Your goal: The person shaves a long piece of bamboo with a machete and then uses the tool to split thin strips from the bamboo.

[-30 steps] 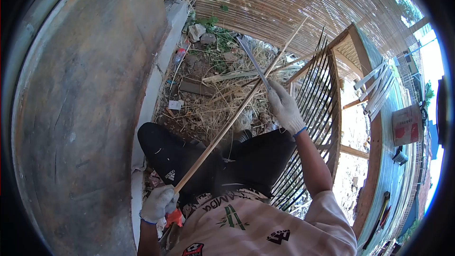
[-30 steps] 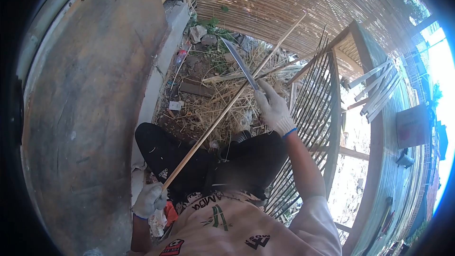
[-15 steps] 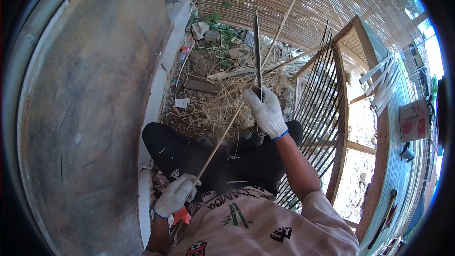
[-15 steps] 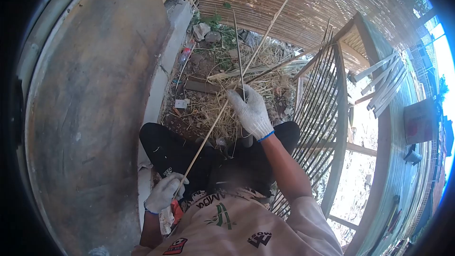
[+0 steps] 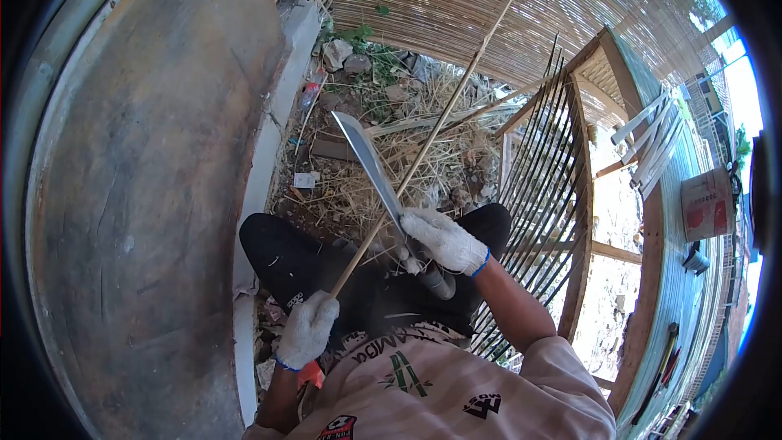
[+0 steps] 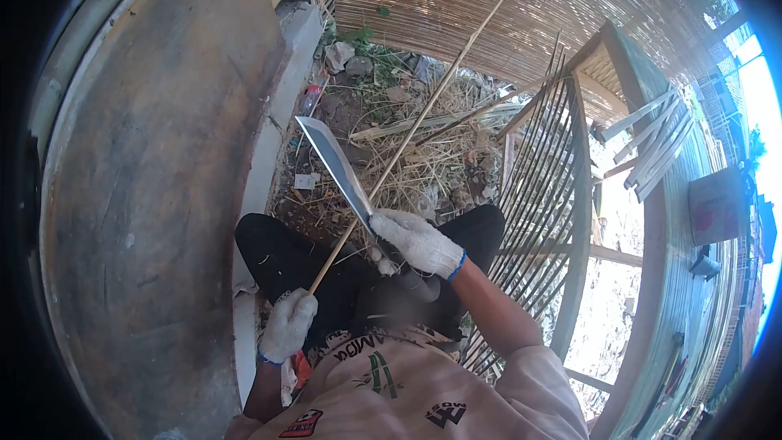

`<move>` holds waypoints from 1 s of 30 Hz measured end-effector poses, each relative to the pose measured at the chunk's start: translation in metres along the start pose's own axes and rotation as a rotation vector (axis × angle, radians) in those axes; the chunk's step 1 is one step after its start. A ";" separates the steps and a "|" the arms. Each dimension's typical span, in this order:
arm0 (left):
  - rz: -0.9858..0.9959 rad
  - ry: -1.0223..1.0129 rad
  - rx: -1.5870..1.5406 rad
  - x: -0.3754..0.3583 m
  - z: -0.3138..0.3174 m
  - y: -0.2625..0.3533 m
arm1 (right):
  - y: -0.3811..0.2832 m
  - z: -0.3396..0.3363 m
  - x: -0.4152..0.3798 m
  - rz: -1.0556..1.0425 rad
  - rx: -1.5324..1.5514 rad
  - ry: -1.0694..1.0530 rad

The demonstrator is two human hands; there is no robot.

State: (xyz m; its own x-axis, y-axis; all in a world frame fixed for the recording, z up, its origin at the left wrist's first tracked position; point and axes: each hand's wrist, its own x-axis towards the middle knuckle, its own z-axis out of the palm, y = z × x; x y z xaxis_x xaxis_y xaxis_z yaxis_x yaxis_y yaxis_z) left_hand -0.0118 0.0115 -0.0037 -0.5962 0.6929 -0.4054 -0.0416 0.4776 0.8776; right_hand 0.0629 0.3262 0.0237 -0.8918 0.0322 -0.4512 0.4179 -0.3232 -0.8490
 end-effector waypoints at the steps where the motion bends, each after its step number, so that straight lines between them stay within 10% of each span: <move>1: -0.003 -0.015 0.020 0.003 -0.002 0.002 | 0.002 0.005 -0.002 0.059 0.038 -0.062; 13: 0.006 -0.083 0.005 0.006 0.005 0.008 | 0.011 0.049 -0.010 0.292 -0.127 -0.279; 30: 0.076 -0.078 0.021 0.001 0.003 0.007 | 0.015 0.064 -0.011 0.226 -0.259 0.001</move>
State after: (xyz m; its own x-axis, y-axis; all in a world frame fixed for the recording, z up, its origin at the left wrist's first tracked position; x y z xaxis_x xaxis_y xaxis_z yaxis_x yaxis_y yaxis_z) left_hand -0.0104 0.0168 0.0011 -0.5330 0.7671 -0.3571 0.0190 0.4328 0.9013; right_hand 0.0681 0.2609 0.0339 -0.7715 -0.0116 -0.6361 0.6351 -0.0713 -0.7691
